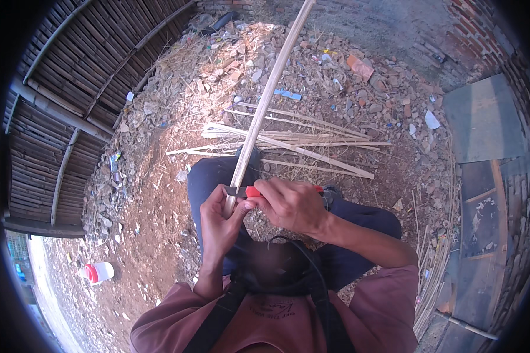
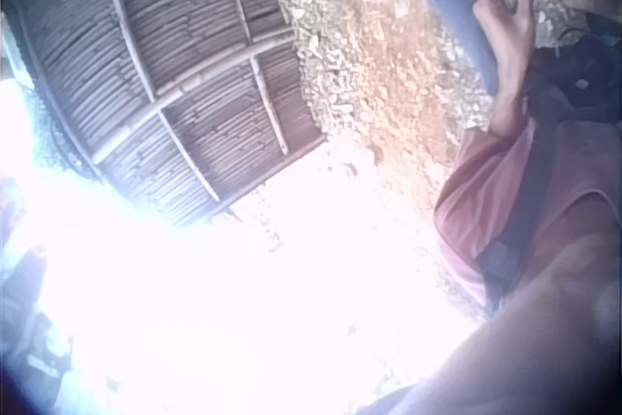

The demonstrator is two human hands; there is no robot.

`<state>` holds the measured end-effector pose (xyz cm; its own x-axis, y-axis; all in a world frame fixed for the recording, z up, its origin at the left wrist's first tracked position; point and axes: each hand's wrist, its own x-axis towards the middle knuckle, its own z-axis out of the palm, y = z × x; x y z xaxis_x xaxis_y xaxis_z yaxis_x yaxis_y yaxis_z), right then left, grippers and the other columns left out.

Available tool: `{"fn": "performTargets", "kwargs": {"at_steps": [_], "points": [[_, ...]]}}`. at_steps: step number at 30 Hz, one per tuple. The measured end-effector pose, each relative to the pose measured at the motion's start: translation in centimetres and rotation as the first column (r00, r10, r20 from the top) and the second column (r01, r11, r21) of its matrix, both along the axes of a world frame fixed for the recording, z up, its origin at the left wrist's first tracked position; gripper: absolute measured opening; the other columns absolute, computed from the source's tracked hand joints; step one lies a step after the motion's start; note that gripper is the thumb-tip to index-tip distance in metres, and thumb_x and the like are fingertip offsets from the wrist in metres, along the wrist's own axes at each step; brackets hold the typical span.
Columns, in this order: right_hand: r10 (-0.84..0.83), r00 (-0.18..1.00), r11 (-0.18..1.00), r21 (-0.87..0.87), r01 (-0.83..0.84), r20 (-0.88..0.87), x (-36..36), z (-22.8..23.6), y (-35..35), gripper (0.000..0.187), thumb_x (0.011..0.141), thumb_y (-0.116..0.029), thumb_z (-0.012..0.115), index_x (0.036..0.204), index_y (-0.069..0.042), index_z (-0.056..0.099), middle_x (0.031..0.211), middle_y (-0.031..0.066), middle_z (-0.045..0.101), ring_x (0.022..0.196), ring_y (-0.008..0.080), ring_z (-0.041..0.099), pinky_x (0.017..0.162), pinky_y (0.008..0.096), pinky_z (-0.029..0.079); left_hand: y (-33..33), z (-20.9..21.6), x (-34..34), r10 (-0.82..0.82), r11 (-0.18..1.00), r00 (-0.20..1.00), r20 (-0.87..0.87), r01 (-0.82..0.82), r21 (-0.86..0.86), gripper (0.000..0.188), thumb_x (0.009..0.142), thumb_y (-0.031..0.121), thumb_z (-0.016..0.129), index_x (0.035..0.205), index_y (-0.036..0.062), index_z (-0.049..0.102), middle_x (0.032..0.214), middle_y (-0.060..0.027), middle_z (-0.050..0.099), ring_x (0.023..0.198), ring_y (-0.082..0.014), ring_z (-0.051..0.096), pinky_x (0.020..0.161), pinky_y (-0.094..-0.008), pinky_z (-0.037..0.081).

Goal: The person shapes thin bamboo slats using a utility knife while sitting on the ground, handling each slat one by one and whittling the edges.

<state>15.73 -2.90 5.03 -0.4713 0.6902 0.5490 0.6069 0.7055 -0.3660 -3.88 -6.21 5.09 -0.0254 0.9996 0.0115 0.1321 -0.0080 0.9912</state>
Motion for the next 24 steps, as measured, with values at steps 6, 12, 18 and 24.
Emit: {"fn": "performTargets", "kwargs": {"at_steps": [6, 12, 18, 24], "points": [[-0.015, 0.999, 1.0, 0.028, 0.014, 0.034, 0.0, 0.4, 0.0, 0.022, 0.091, -0.017, 0.077, 0.108, -0.005, 0.068, 0.084, 0.0078, 0.07, 0.067, 0.026, 0.073, 0.057, 0.038, 0.057, 0.0, 0.4, 0.1, 0.017, 1.0, 0.996, -0.089, -0.018, -0.003, 0.035, 0.094, 0.019, 0.087, 0.084, 0.0036, 0.058, 0.062, 0.0014, 0.061, 0.059, -0.001, 0.051, 0.05, -0.0231, 0.039], [-0.053, 0.998, 0.998, 0.044, 0.052, 0.026, 0.0, 0.3, -0.1, 0.023, 0.096, -0.022, 0.077, 0.108, -0.005, 0.068, 0.083, 0.0077, 0.07, 0.068, 0.0253, 0.074, 0.056, 0.0376, 0.057, 0.1, 0.3, 0.4, 0.046, 0.999, 0.992, -0.12, -0.043, 0.023, 0.038, 0.093, 0.025, 0.088, 0.081, 0.0039, 0.058, 0.06, 0.0033, 0.058, 0.057, -0.0014, 0.047, 0.049, -0.0241, 0.036], [-0.055, 0.998, 0.998, 0.038, 0.055, 0.016, -0.1, 0.7, 0.1, 0.024, 0.096, -0.023, 0.078, 0.107, -0.004, 0.068, 0.082, 0.0074, 0.071, 0.067, 0.0254, 0.074, 0.056, 0.0374, 0.057, 0.2, 0.7, 0.4, 0.043, 0.999, 0.991, -0.128, -0.044, -0.007, 0.036, 0.093, 0.027, 0.088, 0.084, 0.0003, 0.066, 0.059, 0.005, 0.055, 0.057, -0.0013, 0.043, 0.05, -0.0256, 0.035], [-0.144, 0.985, 0.976, 0.152, 0.158, -0.098, 0.7, 1.9, 1.3, 0.026, 0.1, -0.033, 0.076, 0.105, -0.009, 0.067, 0.08, 0.0052, 0.069, 0.064, 0.0219, 0.072, 0.053, 0.0353, 0.054, -0.4, 1.0, 1.1, 0.086, 0.995, 0.989, -0.122, -0.092, -0.041, 0.032, 0.098, 0.026, 0.083, 0.09, -0.0022, 0.071, 0.06, 0.005, 0.054, 0.059, -0.0014, 0.042, 0.05, -0.0272, 0.035]]}}
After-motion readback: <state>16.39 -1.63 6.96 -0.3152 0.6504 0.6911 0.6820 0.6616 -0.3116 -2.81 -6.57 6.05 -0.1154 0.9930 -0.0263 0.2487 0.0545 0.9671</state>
